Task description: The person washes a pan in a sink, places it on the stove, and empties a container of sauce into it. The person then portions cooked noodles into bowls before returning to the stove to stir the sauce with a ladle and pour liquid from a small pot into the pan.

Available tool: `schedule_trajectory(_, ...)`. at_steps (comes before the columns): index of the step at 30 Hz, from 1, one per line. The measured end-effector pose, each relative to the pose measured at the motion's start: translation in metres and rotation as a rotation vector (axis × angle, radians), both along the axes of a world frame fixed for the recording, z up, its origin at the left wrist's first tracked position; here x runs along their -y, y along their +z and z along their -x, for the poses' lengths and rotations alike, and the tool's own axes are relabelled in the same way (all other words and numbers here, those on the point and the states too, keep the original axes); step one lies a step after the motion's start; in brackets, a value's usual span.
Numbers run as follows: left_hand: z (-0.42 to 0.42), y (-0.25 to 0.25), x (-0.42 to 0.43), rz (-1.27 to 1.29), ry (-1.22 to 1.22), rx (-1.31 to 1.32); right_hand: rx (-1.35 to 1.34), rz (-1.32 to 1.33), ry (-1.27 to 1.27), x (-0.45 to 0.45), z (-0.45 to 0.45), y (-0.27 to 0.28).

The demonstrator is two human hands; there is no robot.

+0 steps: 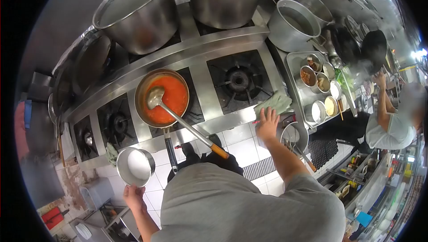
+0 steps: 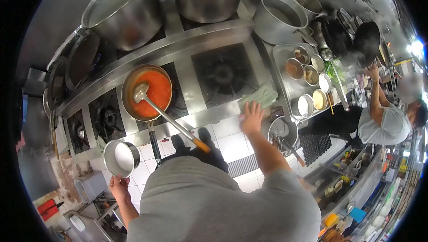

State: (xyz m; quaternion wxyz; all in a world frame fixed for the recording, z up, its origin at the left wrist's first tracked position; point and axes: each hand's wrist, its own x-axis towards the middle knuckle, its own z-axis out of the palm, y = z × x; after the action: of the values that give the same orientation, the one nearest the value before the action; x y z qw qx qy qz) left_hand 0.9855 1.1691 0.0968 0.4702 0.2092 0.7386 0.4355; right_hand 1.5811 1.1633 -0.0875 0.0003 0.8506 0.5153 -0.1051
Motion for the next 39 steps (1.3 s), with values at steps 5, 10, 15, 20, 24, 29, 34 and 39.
schedule_trajectory(5,0.001,-0.007,0.012,-0.018,0.086,0.034,-0.139,0.126,0.467,-0.014,0.077,0.017)
schedule_trajectory(10,-0.007,0.000,0.014,0.008,0.131,0.016,-0.176,0.063,0.918,-0.062,0.112,0.019)
schedule_trajectory(15,-0.006,0.002,0.023,0.001,0.190,0.017,-0.276,-0.070,0.889,-0.135,0.125,0.001)
schedule_trajectory(20,-0.009,0.012,0.038,0.003,0.255,-0.006,-0.102,-0.089,0.914,-0.244,0.123,0.007)
schedule_trajectory(24,-0.022,0.025,0.045,0.030,0.344,-0.044,-0.111,-0.035,0.895,-0.332,0.114,0.021)
schedule_trajectory(29,-0.015,0.017,0.063,0.022,0.344,-0.029,-0.203,-0.038,0.864,-0.372,0.102,0.011)
schedule_trajectory(34,-0.020,0.022,0.056,0.012,0.348,-0.030,-0.160,-0.101,0.807,-0.366,0.049,0.027)
schedule_trajectory(39,-0.020,0.031,0.040,-0.012,0.383,-0.019,0.040,-0.121,0.795,-0.369,-0.079,-0.026)
